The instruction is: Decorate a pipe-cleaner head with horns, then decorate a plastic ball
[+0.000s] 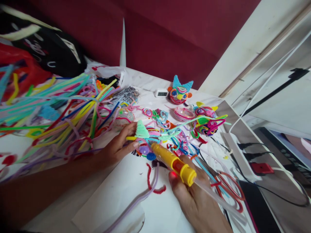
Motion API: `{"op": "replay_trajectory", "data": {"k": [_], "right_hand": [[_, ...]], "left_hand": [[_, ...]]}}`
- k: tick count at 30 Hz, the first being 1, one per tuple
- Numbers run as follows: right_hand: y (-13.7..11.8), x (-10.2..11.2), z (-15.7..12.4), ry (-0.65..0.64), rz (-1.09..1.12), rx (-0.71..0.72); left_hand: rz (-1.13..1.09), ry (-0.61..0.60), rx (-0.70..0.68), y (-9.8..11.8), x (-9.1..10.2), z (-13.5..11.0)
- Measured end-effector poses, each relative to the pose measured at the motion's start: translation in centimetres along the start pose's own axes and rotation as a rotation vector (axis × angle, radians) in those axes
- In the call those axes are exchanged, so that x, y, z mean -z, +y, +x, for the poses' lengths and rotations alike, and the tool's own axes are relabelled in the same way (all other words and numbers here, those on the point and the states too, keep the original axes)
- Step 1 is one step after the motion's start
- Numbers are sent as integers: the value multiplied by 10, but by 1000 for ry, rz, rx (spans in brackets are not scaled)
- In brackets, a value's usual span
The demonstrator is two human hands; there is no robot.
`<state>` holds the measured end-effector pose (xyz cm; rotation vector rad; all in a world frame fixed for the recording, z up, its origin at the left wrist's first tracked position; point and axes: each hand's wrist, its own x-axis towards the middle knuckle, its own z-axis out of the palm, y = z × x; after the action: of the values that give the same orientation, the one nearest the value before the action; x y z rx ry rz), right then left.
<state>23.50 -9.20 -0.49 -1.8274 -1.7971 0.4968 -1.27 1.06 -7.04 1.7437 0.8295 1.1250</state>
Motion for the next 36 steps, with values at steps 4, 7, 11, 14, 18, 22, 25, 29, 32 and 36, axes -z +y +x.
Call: {"op": "replay_trajectory", "data": {"k": [4, 7, 11, 14, 18, 22, 25, 29, 32, 36], "right_hand": [[2, -3, 0, -16, 38, -27], [2, -4, 0, -17, 32, -8], [2, -3, -1, -12, 14, -19], [3, -1, -2, -16, -14, 9], [9, 1, -7, -25, -55, 31], [21, 0, -14, -6, -45, -14], [28, 0, -17, -31, -32, -4], [29, 0, -16, -4, -53, 30], [28, 0, -17, -6, -35, 64], [32, -1, -20, -7, -54, 54]], "left_hand": [[10, 4, -4, 0, 1, 0], [10, -10, -8, 1, 1, 0], [22, -16, 0, 1, 1, 1], [24, -18, -4, 1, 1, 1], [15, -13, -7, 0, 1, 0], [14, -9, 14, 1, 1, 0], [14, -10, 19, 3, 0, 0], [15, -10, 18, 2, 1, 1], [6, -15, 8, 0, 0, 1], [-7, -5, 13, -1, 0, 1]]}}
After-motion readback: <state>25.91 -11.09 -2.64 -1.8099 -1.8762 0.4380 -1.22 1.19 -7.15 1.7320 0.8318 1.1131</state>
